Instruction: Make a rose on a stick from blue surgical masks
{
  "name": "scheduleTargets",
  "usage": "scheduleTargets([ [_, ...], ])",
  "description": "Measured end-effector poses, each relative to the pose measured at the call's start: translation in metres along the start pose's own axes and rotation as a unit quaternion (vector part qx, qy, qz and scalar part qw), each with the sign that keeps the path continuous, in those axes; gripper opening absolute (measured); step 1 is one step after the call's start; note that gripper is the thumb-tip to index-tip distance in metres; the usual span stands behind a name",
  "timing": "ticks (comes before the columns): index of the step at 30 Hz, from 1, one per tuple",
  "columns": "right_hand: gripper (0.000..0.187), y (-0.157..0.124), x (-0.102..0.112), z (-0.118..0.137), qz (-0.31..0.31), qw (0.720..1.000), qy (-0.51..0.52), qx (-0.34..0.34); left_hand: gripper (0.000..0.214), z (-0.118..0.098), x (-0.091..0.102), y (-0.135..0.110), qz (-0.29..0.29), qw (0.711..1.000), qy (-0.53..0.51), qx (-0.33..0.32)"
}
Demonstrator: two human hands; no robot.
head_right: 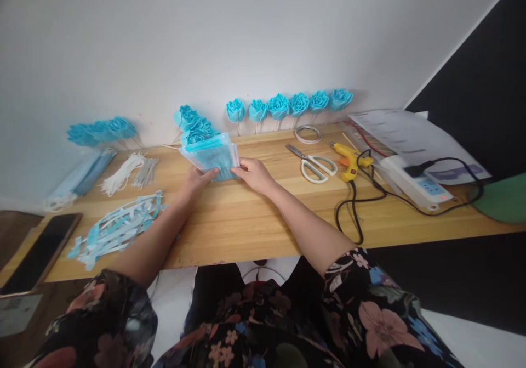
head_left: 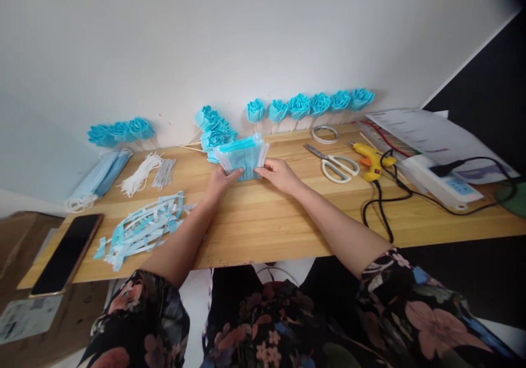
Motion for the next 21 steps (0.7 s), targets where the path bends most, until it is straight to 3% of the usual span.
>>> scheduleTargets([
  [11,0.038,-0.005,0.005,0.016,-0.025,0.996,-0.08,0.042,0.07,-0.007,-0.006,-0.008,0.024,0.998,0.047,-0.04],
  [16,0.039,-0.006,0.003,0.013,-0.022,0.995,-0.094,0.038,0.074,-0.007,-0.007,-0.008,0.023,0.999,0.029,-0.023],
  [21,0.036,-0.008,-0.002,0.015,0.0,0.993,-0.105,0.061,0.064,-0.004,-0.007,-0.01,0.009,1.0,0.026,-0.014],
])
Point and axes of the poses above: each hand's wrist, its own y-axis towards the middle knuckle, its own x-axis out of the back of the hand, z = x × y, the point moved 6 cm from there along y, towards the middle knuckle, and after that the axes turned 11 degrees about -z, right-handed, at the moved point
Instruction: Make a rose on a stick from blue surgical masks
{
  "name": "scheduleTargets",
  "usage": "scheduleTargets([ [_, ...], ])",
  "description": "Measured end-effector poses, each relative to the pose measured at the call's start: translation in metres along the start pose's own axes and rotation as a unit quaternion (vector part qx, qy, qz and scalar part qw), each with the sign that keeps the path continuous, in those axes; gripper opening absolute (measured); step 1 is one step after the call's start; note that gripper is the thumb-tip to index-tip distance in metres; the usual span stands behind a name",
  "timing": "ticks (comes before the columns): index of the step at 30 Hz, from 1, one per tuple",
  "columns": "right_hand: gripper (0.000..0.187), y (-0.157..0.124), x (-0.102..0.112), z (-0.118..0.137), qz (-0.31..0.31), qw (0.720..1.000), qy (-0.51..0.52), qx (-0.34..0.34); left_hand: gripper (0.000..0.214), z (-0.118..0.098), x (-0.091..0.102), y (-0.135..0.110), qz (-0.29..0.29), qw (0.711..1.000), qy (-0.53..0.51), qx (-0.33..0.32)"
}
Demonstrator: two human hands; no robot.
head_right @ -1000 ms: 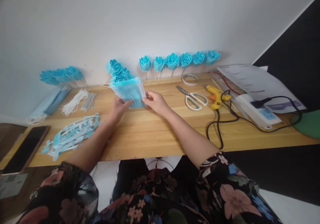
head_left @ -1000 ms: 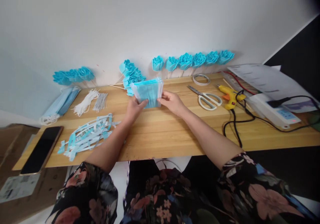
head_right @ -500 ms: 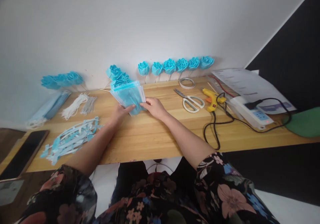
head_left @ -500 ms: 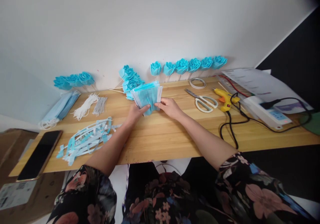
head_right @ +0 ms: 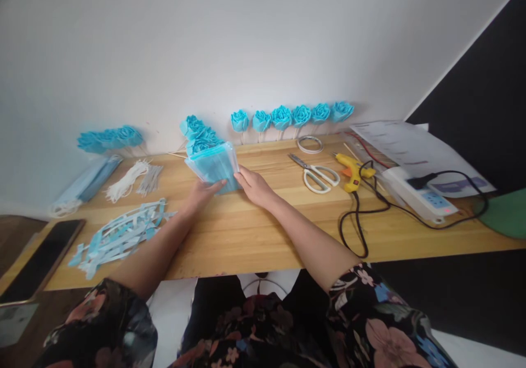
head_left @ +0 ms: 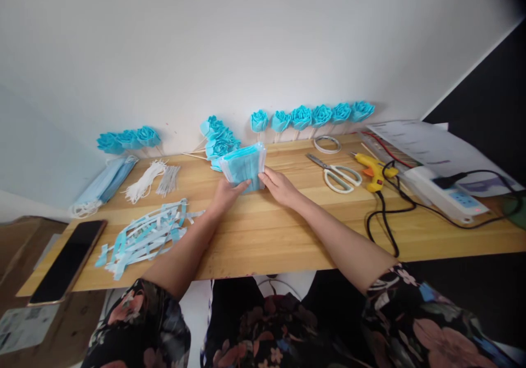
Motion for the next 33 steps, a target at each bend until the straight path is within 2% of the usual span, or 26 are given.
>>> scheduleTargets([
  [5,0.04,0.0,0.005,0.012,-0.003,1.0,0.01,0.022,0.061,-0.006,0.004,-0.005,-0.023,0.999,-0.021,0.019],
  [9,0.043,0.0,0.008,0.016,-0.024,0.999,0.023,0.021,0.055,-0.012,0.009,-0.003,-0.041,0.999,-0.034,0.002],
  [14,0.037,-0.002,-0.001,0.008,0.009,0.999,0.033,-0.009,0.061,0.003,0.011,0.006,-0.042,0.998,-0.018,0.03],
  [18,0.037,-0.001,0.001,0.008,-0.004,0.999,0.036,-0.009,0.062,0.01,0.012,0.008,-0.049,0.998,-0.012,0.025],
  [26,0.046,-0.001,0.006,0.013,-0.028,0.999,0.018,-0.004,0.062,0.003,0.01,0.001,-0.044,0.998,-0.018,0.05],
  [31,0.048,-0.002,0.011,0.024,-0.048,0.998,0.033,0.018,0.053,-0.02,0.01,-0.007,-0.039,0.999,-0.03,-0.022],
  [33,0.047,-0.002,0.01,0.023,-0.043,0.998,0.043,0.018,0.053,-0.02,0.011,-0.006,-0.043,0.998,-0.022,-0.028],
])
Point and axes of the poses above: each hand's wrist, its own y-axis towards the middle knuckle, its own x-axis out of the back of the hand, z = x × y, the point moved 6 cm from there along y, towards the middle knuckle, and after that the axes turned 11 degrees about -z, right-handed, at the moved point
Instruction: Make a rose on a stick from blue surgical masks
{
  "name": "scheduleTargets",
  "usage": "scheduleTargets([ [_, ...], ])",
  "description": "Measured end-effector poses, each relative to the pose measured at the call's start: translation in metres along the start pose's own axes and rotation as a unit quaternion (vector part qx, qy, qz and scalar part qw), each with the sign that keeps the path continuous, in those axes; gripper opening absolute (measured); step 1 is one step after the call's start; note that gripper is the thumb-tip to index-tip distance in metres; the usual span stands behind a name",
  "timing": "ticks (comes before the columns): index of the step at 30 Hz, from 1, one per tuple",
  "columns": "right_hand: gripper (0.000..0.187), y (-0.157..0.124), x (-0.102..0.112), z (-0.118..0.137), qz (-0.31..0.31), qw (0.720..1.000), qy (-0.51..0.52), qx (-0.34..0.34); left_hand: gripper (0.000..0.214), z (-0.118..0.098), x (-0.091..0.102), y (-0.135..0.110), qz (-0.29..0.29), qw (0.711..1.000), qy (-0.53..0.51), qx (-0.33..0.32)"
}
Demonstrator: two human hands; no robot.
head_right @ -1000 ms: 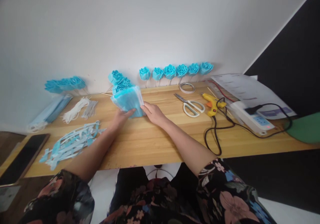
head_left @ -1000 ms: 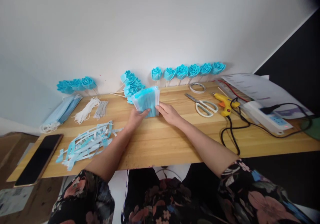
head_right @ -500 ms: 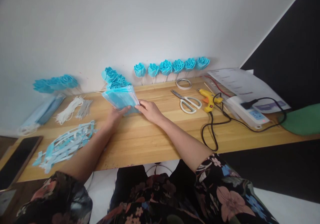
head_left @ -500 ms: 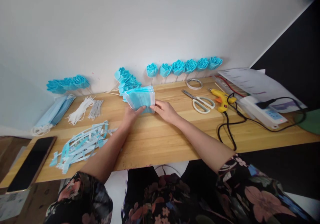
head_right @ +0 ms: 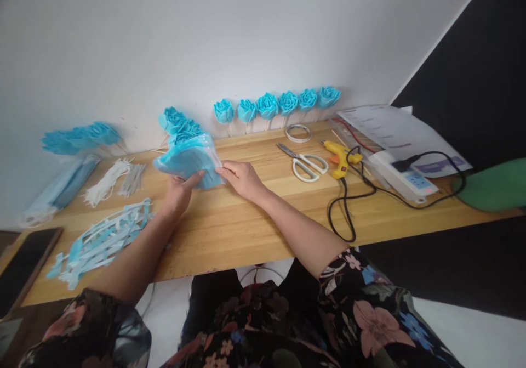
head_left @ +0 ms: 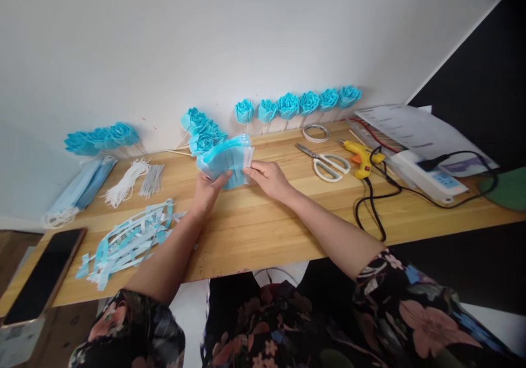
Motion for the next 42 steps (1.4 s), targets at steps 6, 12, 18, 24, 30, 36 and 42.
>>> scheduleTargets([
  [6,0.047,0.002,-0.008,-0.022,0.031,0.998,-0.031,-0.038,0.062,0.023,0.001,0.01,0.015,0.997,0.055,0.042],
  [12,0.042,0.002,-0.004,-0.017,0.01,0.999,-0.04,-0.023,0.054,0.014,0.003,0.008,0.007,0.998,0.06,0.019],
  [18,0.04,0.001,0.002,-0.01,-0.015,0.999,-0.037,-0.009,0.055,0.008,0.004,0.008,-0.006,1.0,0.007,-0.02],
  [24,0.039,0.002,0.0,-0.012,0.012,0.999,-0.014,-0.028,0.06,0.025,0.004,0.01,-0.027,0.998,0.034,0.05],
  [30,0.038,0.001,0.001,-0.01,-0.002,1.0,-0.018,-0.024,0.058,0.02,0.002,0.006,-0.023,0.999,0.017,0.04],
  [36,0.037,-0.001,0.0,-0.014,-0.009,1.0,0.002,-0.03,0.063,0.01,-0.001,0.002,-0.007,0.999,-0.021,0.03],
  [42,0.032,0.0,-0.001,-0.017,-0.011,0.999,0.035,-0.04,0.066,0.019,-0.004,0.005,-0.011,0.998,-0.024,0.062],
])
Point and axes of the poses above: each hand's wrist, its own y-axis towards the middle knuckle, its own x-axis out of the back of the hand, z = x × y, the point moved 6 cm from there along y, towards the middle knuckle, and after that the axes turned 11 degrees about -z, right-handed, at the moved point
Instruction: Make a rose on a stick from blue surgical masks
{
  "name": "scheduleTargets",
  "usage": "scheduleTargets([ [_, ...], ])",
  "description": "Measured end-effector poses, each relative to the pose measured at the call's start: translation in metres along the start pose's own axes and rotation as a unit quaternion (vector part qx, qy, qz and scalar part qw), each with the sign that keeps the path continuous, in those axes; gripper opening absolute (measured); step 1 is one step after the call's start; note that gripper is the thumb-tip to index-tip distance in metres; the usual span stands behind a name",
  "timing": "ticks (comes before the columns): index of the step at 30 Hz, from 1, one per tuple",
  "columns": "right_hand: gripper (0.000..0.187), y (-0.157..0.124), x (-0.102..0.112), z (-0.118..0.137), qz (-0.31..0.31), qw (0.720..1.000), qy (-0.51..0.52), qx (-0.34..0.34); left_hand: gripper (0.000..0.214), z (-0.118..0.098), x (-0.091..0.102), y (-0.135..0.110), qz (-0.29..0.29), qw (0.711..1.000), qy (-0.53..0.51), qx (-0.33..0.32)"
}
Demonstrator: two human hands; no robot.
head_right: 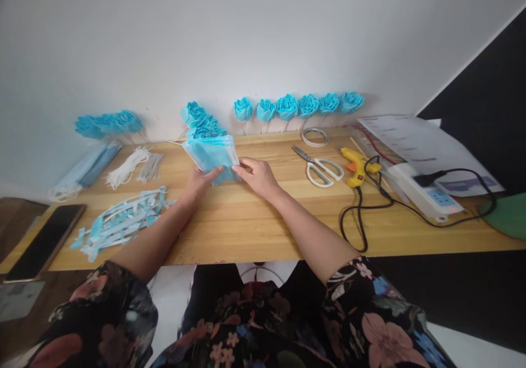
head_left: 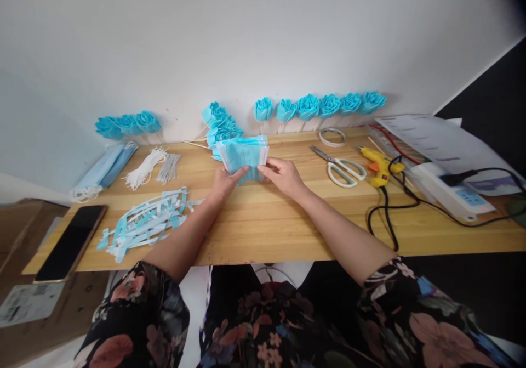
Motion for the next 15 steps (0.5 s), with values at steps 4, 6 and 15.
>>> scheduleTargets([
  [4,0.035,0.0002,0.0001,0.0046,0.0,0.999,-0.029,0.017,0.065,0.0002,-0.0007,-0.0011,-0.001,1.0,0.001,-0.003],
  [6,0.037,-0.0005,0.0007,0.006,-0.006,0.999,-0.027,0.019,0.064,-0.0016,-0.0014,-0.0032,0.007,1.0,-0.008,-0.006],
  [15,0.043,-0.0022,0.002,0.0061,0.0,1.0,0.01,-0.014,0.066,-0.003,-0.0004,-0.0034,0.022,1.0,-0.015,0.017],
])
Point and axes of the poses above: each hand's wrist, its own y-axis towards the middle knuckle, its own x-axis out of the back of the hand, z = x × y, the point moved 6 cm from there along y, towards the middle knuckle, and after that the axes turned 11 degrees about -z, right-handed, at the moved point
